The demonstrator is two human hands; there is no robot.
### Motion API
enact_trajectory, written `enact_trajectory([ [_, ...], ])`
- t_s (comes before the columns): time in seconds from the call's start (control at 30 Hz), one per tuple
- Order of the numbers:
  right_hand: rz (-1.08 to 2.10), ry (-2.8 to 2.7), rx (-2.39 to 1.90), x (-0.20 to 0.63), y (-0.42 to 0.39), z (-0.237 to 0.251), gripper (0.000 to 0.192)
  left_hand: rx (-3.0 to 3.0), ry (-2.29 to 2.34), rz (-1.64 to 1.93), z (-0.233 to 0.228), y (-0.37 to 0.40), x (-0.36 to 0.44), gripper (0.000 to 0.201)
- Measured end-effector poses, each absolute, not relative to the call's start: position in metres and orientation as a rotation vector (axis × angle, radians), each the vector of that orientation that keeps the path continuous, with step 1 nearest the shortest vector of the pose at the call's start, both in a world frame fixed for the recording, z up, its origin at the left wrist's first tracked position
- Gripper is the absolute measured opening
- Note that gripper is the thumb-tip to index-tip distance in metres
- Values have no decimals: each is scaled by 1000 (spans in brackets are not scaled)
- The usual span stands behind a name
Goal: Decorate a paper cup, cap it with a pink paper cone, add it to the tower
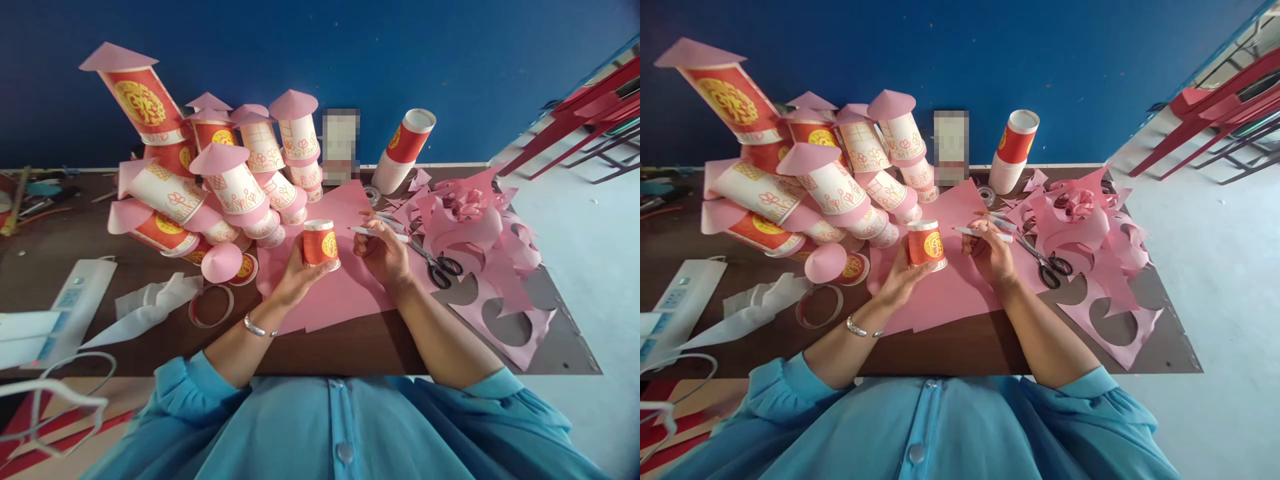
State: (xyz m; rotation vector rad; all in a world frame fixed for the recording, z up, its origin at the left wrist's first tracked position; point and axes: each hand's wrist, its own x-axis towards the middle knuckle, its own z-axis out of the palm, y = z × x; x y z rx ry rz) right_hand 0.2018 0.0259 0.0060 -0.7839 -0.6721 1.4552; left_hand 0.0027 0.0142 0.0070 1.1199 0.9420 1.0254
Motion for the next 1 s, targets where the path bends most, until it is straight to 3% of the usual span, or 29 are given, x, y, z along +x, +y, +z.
enact_trajectory([
  [0.2, 1494, -764, -701, 196, 19, 8, 22, 1165, 1024, 997, 11, 15, 6, 71],
  [0.47, 1507, -818, -700, 191, 16, 4, 22, 1090, 707, 1004, 8, 15, 5, 56],
  [0.67, 1480, -803, -667, 197, 19, 5, 19, 1160, 605, 1015, 7, 21, -1, 57],
  [1.0, 1352, -816, -757, 196, 25, 20, 20, 1403, 943, 1134, 2, 23, -6, 87],
])
